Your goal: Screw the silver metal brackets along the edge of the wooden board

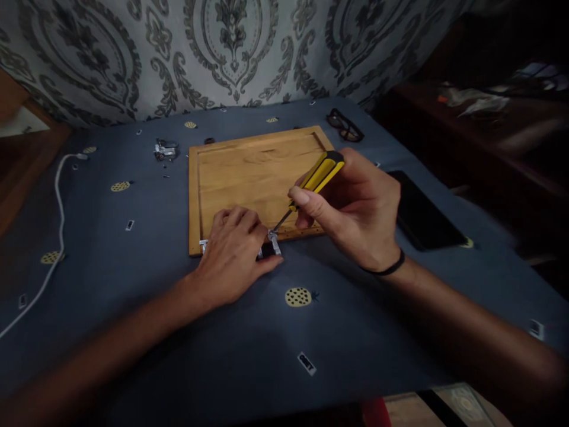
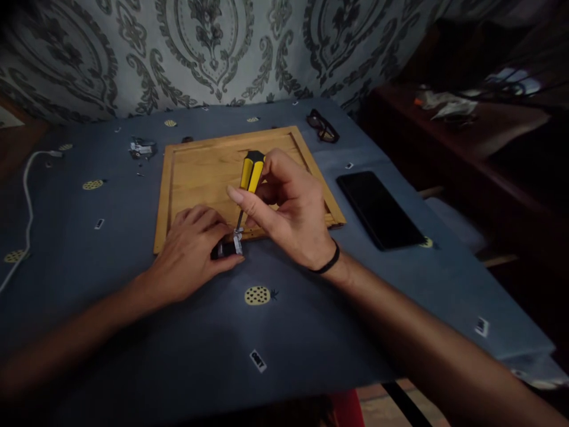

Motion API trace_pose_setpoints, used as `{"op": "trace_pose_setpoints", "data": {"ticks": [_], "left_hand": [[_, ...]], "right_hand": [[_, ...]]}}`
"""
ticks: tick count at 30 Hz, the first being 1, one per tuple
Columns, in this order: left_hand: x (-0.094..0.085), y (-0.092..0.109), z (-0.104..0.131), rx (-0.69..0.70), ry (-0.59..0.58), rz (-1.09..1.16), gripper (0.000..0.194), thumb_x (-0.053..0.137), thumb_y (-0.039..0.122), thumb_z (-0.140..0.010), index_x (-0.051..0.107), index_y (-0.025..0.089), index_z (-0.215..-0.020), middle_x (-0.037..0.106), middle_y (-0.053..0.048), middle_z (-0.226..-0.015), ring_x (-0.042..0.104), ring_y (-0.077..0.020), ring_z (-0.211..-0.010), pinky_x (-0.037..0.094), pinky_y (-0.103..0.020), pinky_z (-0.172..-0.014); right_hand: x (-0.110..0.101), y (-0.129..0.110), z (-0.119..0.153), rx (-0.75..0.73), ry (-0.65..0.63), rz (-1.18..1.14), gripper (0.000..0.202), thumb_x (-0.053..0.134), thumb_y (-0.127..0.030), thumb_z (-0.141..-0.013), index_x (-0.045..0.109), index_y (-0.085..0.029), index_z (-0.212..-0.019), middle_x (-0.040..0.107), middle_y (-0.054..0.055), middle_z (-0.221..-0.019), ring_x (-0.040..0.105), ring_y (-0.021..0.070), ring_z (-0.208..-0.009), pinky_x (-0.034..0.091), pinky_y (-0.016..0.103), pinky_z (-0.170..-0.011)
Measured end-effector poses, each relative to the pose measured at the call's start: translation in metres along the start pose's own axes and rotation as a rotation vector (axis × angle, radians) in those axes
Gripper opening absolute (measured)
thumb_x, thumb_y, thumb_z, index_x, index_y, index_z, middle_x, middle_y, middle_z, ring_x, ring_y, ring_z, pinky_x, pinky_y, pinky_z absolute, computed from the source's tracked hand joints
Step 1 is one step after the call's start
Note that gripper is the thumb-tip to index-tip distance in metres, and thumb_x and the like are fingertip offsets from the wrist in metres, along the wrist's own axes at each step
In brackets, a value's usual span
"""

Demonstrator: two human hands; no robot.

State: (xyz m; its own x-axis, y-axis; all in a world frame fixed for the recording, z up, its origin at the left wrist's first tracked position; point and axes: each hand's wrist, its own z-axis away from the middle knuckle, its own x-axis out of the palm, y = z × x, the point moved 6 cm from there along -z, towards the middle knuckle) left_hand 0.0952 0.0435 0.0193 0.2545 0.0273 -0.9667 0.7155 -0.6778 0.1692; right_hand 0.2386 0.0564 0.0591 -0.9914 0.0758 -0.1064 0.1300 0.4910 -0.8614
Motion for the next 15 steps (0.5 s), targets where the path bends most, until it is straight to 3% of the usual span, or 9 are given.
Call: {"op": "trace_pose_setpoints", "data": {"ticks": [11,15], "left_hand": [[-0.0005,-0.0005,0.0006,0.001,0.009,-0.015,0.035,0.075,0.046,-0.085,0.073,0.016,-0.101,0.065,-0.009,-0.105,0.054,-0.0309,-0.106,0.043,-0.048,-0.094],[0.0001,-0.0002,0.0002,0.003,0.000,-0.023,0.036,0.073,0.047,-0.086,0.072,0.015,-0.103,0.065,-0.010,-0.105,0.054,-0.0312,-0.107,0.043,-0.048,-0.095]], "right_hand": [[0.0029,0.0029,0.0010,-0.003,-0.038,0.017,0.034,0.083,-0.047,-0.073,0.059,-0.024,-0.075,0.059,-0.004,-0.073,0.055,0.0092,-0.053,0.051,0.026,-0.044],[0.0037,-0.0002,0.0010,0.023,-0.128,0.045,0.026,0.080,-0.043,-0.078,0.068,-0.024,-0.092,0.064,-0.002,-0.082,0.060,0.0100,-0.056,0.054,0.027,-0.050]]}}
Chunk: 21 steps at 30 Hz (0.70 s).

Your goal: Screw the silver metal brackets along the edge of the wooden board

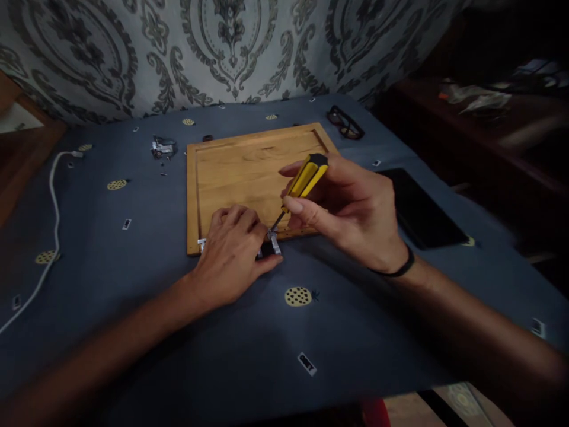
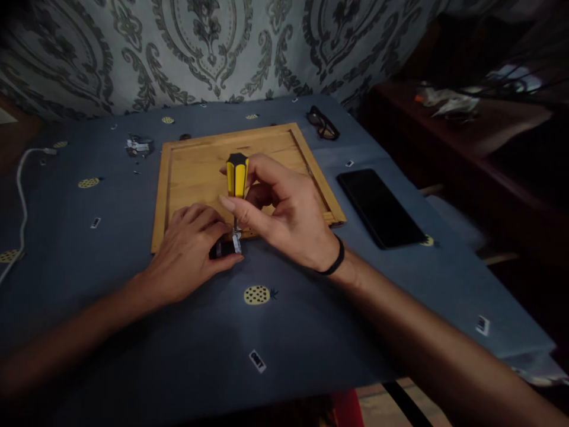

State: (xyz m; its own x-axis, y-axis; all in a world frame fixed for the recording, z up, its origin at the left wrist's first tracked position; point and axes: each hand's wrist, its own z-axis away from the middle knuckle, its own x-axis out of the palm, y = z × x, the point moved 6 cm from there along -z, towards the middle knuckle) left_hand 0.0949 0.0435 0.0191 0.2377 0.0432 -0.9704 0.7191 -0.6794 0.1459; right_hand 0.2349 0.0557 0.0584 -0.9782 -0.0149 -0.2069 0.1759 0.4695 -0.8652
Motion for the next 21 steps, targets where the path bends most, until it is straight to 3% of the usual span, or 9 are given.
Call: {"op": "trace_pose_setpoints", "data": {"ticks": [4,7,11,18,21], "left_hand": [[0.0000,0.0005,-0.0004,-0.007,-0.011,0.012,0.035,0.073,0.047,-0.086,0.072,0.015,-0.101,0.065,-0.010,-0.104,0.054,-0.0307,-0.106,0.043,-0.048,-0.094],[0.0000,0.0002,-0.0004,-0.016,-0.015,0.020,0.035,0.073,0.046,-0.086,0.072,0.015,-0.103,0.065,-0.010,-0.106,0.053,-0.0314,-0.108,0.043,-0.049,-0.095],[0.0005,0.0000,-0.0002,-0.022,-0.025,0.027,0.037,0.074,0.044,-0.086,0.072,0.016,-0.110,0.065,-0.011,-0.115,0.052,-0.0323,-0.112,0.042,-0.050,-0.096],[-0.0001,0.0007,-0.0006,-0.024,-0.030,0.014,0.037,0.073,0.045,-0.086,0.072,0.017,-0.109,0.065,-0.010,-0.109,0.053,-0.0318,-0.110,0.041,-0.048,-0.096],[0.0001,0.0006,-0.0006,-0.031,-0.028,0.019,0.035,0.074,0.044,-0.086,0.072,0.017,-0.108,0.066,-0.009,-0.110,0.053,-0.0317,-0.110,0.041,-0.048,-0.096]], "right_hand": [[0.0010,-0.0014,-0.0014,0.024,-0.092,-0.031,0.019,0.075,-0.039,-0.084,0.071,-0.024,-0.094,0.066,-0.002,-0.078,0.063,0.0108,-0.055,0.054,0.027,-0.050],[0.0004,0.0003,-0.0010,0.041,-0.060,-0.026,0.022,0.083,-0.039,-0.076,0.069,-0.023,-0.081,0.063,-0.003,-0.071,0.059,0.0098,-0.052,0.052,0.026,-0.046],[0.0024,0.0030,0.0013,0.048,-0.011,-0.040,0.029,0.087,-0.041,-0.069,0.065,-0.023,-0.077,0.063,-0.004,-0.070,0.056,0.0092,-0.050,0.050,0.024,-0.041],[0.0071,0.0001,0.0007,0.034,-0.107,-0.072,0.023,0.075,-0.044,-0.083,0.070,-0.023,-0.092,0.067,-0.001,-0.078,0.064,0.0111,-0.056,0.057,0.026,-0.051],[0.0061,0.0017,0.0025,0.044,-0.082,-0.068,0.026,0.080,-0.045,-0.078,0.070,-0.023,-0.088,0.066,-0.002,-0.074,0.062,0.0111,-0.054,0.057,0.027,-0.049]]}}
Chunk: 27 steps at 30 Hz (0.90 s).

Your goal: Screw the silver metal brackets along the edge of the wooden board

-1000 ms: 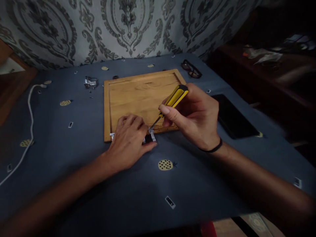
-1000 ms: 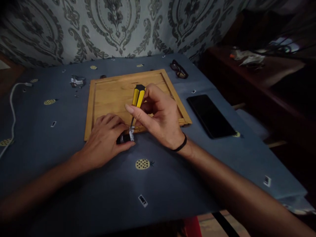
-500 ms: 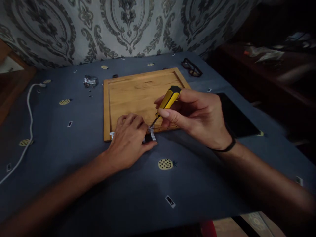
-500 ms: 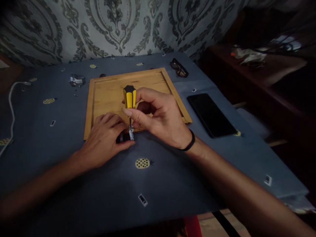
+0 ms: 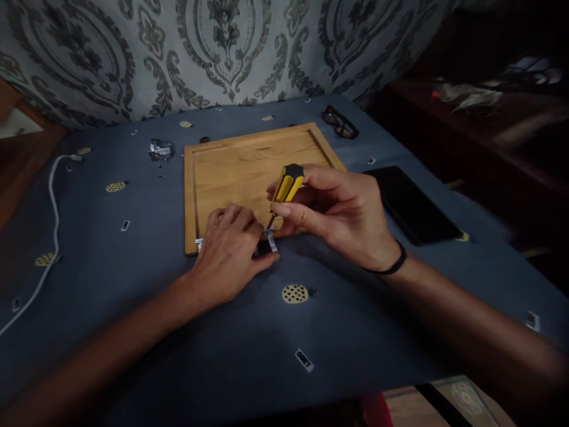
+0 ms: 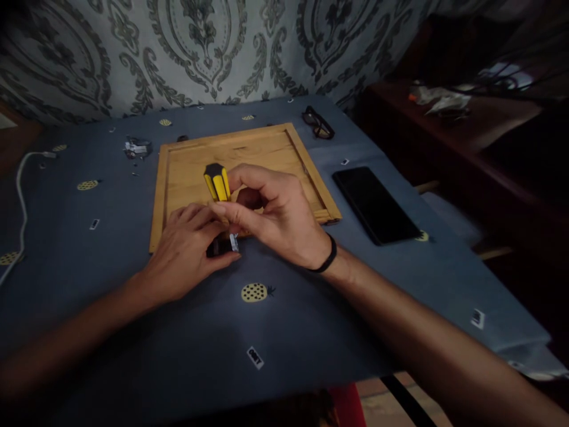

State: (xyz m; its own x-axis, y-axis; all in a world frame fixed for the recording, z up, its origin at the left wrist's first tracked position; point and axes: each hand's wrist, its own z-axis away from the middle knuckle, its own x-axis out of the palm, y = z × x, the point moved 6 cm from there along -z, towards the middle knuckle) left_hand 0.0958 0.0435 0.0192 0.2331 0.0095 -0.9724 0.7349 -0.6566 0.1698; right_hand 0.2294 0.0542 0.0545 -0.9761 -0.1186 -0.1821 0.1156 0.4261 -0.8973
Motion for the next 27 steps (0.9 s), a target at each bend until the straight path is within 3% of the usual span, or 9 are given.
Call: {"op": "trace_pose_setpoints", "data": {"ticks": [3,7,16,27], "left_hand": [[0.000,0.000,0.000,0.007,0.010,0.001,0.033,0.073,0.044,-0.087,0.071,0.018,-0.108,0.065,-0.010,-0.113,0.052,-0.0318,-0.112,0.041,-0.049,-0.096],[-0.001,0.000,0.001,0.011,0.018,-0.012,0.033,0.073,0.045,-0.086,0.072,0.018,-0.104,0.065,-0.009,-0.107,0.053,-0.0306,-0.108,0.041,-0.047,-0.094],[-0.001,0.001,0.000,0.011,0.015,-0.033,0.033,0.072,0.046,-0.087,0.072,0.017,-0.101,0.065,-0.009,-0.105,0.054,-0.0306,-0.106,0.043,-0.047,-0.093],[0.000,0.001,0.001,0.020,0.026,-0.033,0.034,0.074,0.045,-0.085,0.072,0.016,-0.101,0.065,-0.009,-0.105,0.054,-0.0317,-0.107,0.043,-0.048,-0.093]], "right_hand": [[-0.005,-0.003,0.002,-0.045,0.134,0.034,0.034,0.087,-0.047,-0.068,0.064,-0.024,-0.077,0.065,-0.002,-0.075,0.058,0.0098,-0.053,0.053,0.025,-0.044],[-0.012,-0.013,0.003,-0.102,0.284,0.012,0.038,0.083,-0.051,-0.072,0.055,-0.024,-0.072,0.063,-0.002,-0.077,0.055,0.0080,-0.050,0.049,0.025,-0.042],[-0.008,-0.004,0.000,-0.082,0.171,0.066,0.038,0.080,-0.054,-0.075,0.056,-0.024,-0.072,0.057,-0.003,-0.073,0.052,0.0087,-0.052,0.052,0.026,-0.044],[-0.005,-0.001,0.000,-0.088,0.169,0.047,0.036,0.081,-0.050,-0.075,0.057,-0.023,-0.074,0.057,-0.003,-0.074,0.052,0.0079,-0.052,0.050,0.025,-0.044]]}}
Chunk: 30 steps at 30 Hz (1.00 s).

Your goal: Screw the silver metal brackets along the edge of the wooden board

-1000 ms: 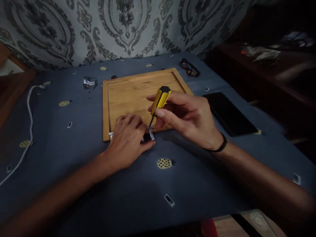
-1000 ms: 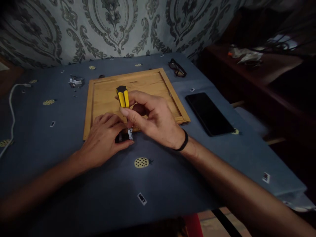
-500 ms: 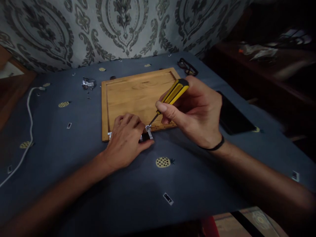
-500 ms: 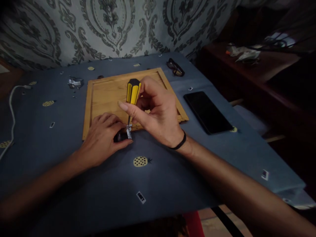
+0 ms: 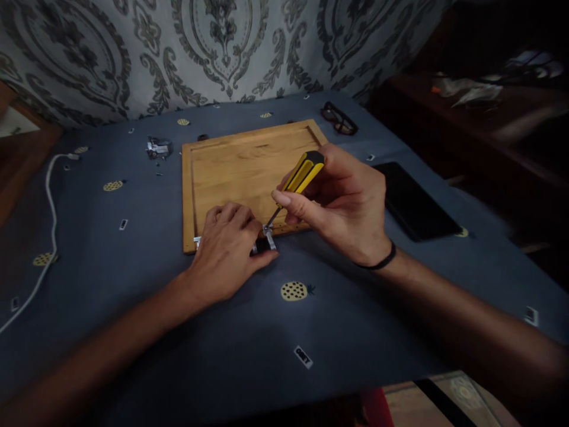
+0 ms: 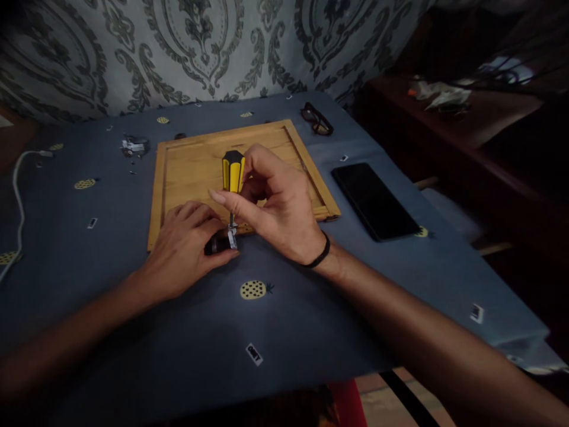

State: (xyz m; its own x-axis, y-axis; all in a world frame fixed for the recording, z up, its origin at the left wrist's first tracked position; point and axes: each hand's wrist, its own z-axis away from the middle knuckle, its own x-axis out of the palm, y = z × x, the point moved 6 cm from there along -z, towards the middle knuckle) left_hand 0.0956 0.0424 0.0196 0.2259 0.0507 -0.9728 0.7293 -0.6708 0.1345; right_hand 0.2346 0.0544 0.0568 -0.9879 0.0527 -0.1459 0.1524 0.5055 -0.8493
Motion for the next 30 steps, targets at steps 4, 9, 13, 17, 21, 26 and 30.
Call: {"op": "trace_pose_setpoints", "data": {"ticks": [4,9,13,17,21,26,30], "left_hand": [[0.0001,0.0001,0.0001,0.000,-0.003,0.002,0.034,0.074,0.046,-0.085,0.072,0.016,-0.102,0.065,-0.009,-0.105,0.055,-0.0319,-0.107,0.043,-0.049,-0.093],[-0.0002,0.0005,0.0007,0.001,-0.001,0.012,0.035,0.074,0.045,-0.086,0.072,0.015,-0.103,0.065,-0.009,-0.106,0.055,-0.0320,-0.108,0.043,-0.049,-0.093],[0.0004,0.0001,0.0005,0.004,-0.005,0.016,0.035,0.074,0.045,-0.086,0.073,0.015,-0.103,0.066,-0.010,-0.107,0.055,-0.0319,-0.107,0.043,-0.049,-0.093],[0.0004,-0.0008,-0.0003,-0.004,-0.008,0.031,0.037,0.075,0.044,-0.085,0.072,0.016,-0.108,0.066,-0.009,-0.111,0.054,-0.0325,-0.110,0.043,-0.049,-0.095],[0.0004,-0.0009,-0.0008,-0.006,-0.014,0.041,0.041,0.074,0.044,-0.085,0.070,0.017,-0.115,0.066,-0.010,-0.119,0.053,-0.0331,-0.113,0.042,-0.050,-0.096],[0.0016,-0.0008,-0.0009,-0.007,-0.016,0.014,0.038,0.074,0.045,-0.085,0.073,0.015,-0.107,0.066,-0.010,-0.107,0.055,-0.0328,-0.108,0.043,-0.050,-0.094],[0.0014,-0.0009,-0.0003,-0.005,-0.009,0.018,0.037,0.074,0.045,-0.085,0.073,0.015,-0.107,0.065,-0.010,-0.109,0.054,-0.0322,-0.109,0.043,-0.049,-0.095]], "right_hand": [[-0.0011,0.0012,-0.0007,0.016,-0.013,0.003,0.035,0.082,-0.050,-0.073,0.059,-0.024,-0.076,0.059,-0.003,-0.074,0.053,0.0093,-0.053,0.051,0.026,-0.045],[-0.0012,-0.0018,-0.0038,0.031,-0.139,0.024,0.027,0.076,-0.046,-0.082,0.069,-0.024,-0.096,0.062,-0.003,-0.075,0.061,0.0105,-0.057,0.053,0.026,-0.052],[-0.0020,-0.0063,-0.0059,0.017,-0.173,0.003,0.022,0.076,-0.043,-0.083,0.070,-0.022,-0.086,0.064,-0.003,-0.074,0.062,0.0098,-0.053,0.053,0.025,-0.050],[-0.0022,-0.0057,-0.0046,0.012,-0.128,0.014,0.030,0.084,-0.042,-0.073,0.064,-0.020,-0.075,0.064,-0.003,-0.074,0.055,0.0067,-0.049,0.049,0.022,-0.042],[-0.0003,-0.0041,-0.0028,0.017,-0.143,-0.008,0.032,0.085,-0.042,-0.073,0.063,-0.020,-0.078,0.066,-0.003,-0.075,0.055,0.0068,-0.051,0.050,0.021,-0.044],[0.0003,-0.0065,-0.0043,-0.016,-0.221,0.006,0.025,0.074,-0.043,-0.085,0.068,-0.020,-0.094,0.068,-0.001,-0.079,0.061,0.0087,-0.058,0.054,0.022,-0.052],[-0.0016,-0.0053,-0.0036,-0.037,-0.178,0.048,0.025,0.080,-0.043,-0.079,0.067,-0.021,-0.080,0.065,-0.002,-0.074,0.059,0.0095,-0.056,0.050,0.024,-0.049]]}}
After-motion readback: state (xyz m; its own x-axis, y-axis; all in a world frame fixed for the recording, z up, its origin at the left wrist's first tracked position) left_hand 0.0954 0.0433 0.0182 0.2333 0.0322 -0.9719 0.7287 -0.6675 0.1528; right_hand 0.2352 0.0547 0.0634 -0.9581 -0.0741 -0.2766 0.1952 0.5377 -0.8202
